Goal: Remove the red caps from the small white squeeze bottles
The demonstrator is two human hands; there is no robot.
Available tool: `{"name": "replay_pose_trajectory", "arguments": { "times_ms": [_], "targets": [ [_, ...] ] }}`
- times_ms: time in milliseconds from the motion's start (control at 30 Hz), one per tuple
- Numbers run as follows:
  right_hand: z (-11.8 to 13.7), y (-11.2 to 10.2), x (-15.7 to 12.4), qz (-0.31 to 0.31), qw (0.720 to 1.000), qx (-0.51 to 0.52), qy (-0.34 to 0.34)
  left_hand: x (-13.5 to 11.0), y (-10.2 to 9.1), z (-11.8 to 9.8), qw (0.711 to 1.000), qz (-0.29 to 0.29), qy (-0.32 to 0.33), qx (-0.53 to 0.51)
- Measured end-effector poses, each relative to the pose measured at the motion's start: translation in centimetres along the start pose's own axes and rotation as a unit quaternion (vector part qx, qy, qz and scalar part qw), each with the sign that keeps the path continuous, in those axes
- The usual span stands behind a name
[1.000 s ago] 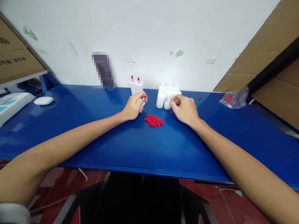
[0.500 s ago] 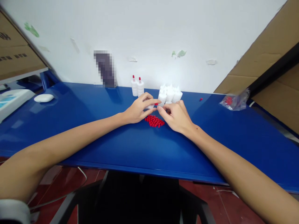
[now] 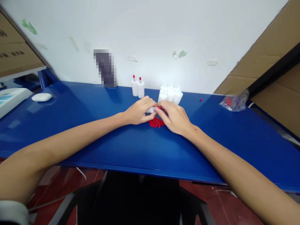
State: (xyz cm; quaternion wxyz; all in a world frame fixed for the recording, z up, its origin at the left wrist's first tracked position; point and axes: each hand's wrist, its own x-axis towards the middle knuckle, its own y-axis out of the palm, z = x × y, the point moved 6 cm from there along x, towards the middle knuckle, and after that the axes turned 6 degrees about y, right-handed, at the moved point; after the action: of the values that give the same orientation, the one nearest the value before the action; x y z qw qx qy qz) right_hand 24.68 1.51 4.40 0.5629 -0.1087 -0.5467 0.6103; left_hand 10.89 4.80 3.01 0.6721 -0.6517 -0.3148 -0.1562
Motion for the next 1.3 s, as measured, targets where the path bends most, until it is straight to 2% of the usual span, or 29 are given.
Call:
{"name": "replay_pose_trajectory", "arguments": {
  "times_ms": [100,233,367,467,567,700,1033,1300],
  "targets": [
    [0.3,0.0,0.0,0.009,1.0,0.017,-0.021,0.0,0.1,-0.1,1.0,0.002,0.015,0.024],
    [0.5,0.2,0.1,0.023,1.0,0.016,-0.014,-0.1,0.2,-0.2,0.999,0.013,0.016,0.038],
    [-0.5,0.0,0.2,0.019,0.999,0.034,0.025,-0.1,-0.5,0.7,0.999,-0.029,-0.035,0.031],
    [-1.7,0.3,0.2,0.047,0.997,0.023,0.06,-0.2,-0.9,1.5,0.995,-0.067,-0.075,-0.019],
    [-2.6,0.7,0.2,0.089,0.992,-0.008,0.09,-0.2,-0.9,1.8,0.992,-0.064,-0.091,-0.059],
    [-3.1,1.3,0.3,0.124,0.985,-0.044,0.115,-0.1,-0.7,1.6,0.993,-0.045,-0.096,-0.057],
    [-3.2,1.9,0.3,0.175,0.98,-0.037,0.082,-0.1,-0.2,1.6,0.993,-0.005,-0.111,-0.042],
    [-3.0,1.8,0.3,0.18,0.981,-0.02,0.069,-0.2,0.0,1.8,0.994,-0.011,-0.101,-0.041]
  ]
}}
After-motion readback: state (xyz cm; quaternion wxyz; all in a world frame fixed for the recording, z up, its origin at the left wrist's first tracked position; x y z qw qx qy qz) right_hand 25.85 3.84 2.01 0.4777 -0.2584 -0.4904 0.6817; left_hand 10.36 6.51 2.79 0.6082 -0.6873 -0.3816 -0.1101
